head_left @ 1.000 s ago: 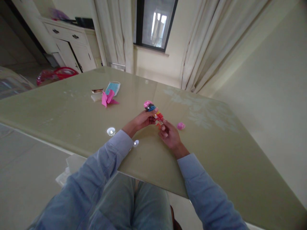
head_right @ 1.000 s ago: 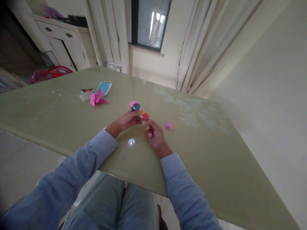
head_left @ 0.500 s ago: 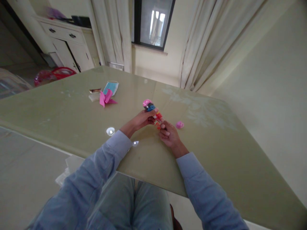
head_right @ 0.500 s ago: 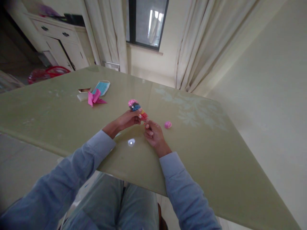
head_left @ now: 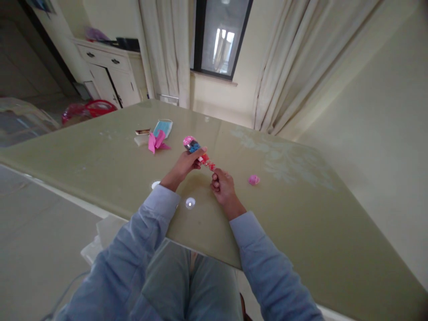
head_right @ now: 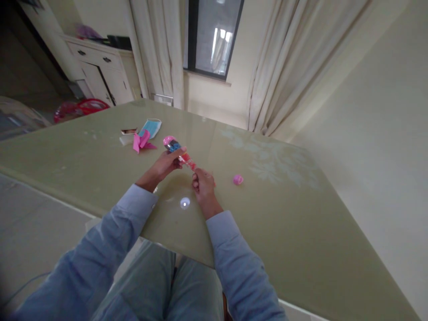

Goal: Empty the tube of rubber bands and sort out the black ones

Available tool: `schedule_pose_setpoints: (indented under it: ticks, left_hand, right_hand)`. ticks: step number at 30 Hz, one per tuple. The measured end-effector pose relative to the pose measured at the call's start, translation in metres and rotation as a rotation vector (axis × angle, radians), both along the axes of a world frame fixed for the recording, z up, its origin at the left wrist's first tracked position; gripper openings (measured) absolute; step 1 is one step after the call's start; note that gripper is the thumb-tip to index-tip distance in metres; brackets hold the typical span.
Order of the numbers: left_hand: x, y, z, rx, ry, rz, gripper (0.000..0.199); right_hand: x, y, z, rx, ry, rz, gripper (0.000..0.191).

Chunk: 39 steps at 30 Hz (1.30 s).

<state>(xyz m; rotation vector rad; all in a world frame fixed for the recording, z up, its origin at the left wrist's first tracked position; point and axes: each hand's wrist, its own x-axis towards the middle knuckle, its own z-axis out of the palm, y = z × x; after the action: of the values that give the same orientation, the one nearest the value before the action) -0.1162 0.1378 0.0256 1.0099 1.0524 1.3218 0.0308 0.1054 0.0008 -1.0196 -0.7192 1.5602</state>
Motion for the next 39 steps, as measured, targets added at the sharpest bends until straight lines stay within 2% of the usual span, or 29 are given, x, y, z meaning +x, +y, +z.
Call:
schedule_pose_setpoints:
  ticks: [5, 9, 14, 17, 20, 24, 29, 33, 39]
  left_hand:
    - [-0.029, -0.001, -0.003, 0.017, 0.186, 0.130, 0.042]
    - [-0.047, 0.003, -0.005, 0.071, 0.438, 0.223, 0.043]
    - [-0.058, 0.003, 0.003, 0.152, 0.706, 0.335, 0.044]
    - [-0.062, 0.003, 0.005, 0.209, 0.765, 0.348, 0.043]
    - [-0.065, 0.005, 0.005, 0.162, 0.676, 0.323, 0.044]
    - [-0.066, 0.009, 0.001, 0.101, 0.474, 0.280, 0.044]
    - [-0.059, 0.010, -0.004, 0.056, 0.103, 0.043, 0.044]
    - [-0.054, 0.011, -0.004, 0.003, -0.104, -0.054, 0.045]
    - [-0.050, 0.008, -0.004, -0.004, -0.203, -0.122, 0.041]
  right_hand:
    - [-0.022, 0.002, -0.003, 0.117, -0.275, 0.027, 0.019]
    - [-0.037, 0.008, -0.008, 0.203, -0.486, -0.001, 0.020]
    - [-0.047, 0.012, -0.010, 0.228, -0.621, -0.058, 0.028]
    - [-0.051, 0.010, -0.007, 0.255, -0.620, -0.054, 0.027]
    - [-0.058, 0.008, -0.004, 0.209, -0.485, 0.045, 0.022]
    - [-0.066, 0.009, 0.000, 0.110, -0.208, 0.147, 0.024]
    - [-0.071, 0.009, 0.009, 0.043, 0.138, 0.225, 0.025]
    - [-0.075, 0.003, 0.014, 0.049, 0.271, 0.340, 0.022]
    - [-0.073, 0.004, 0.014, 0.107, 0.366, 0.420, 0.015]
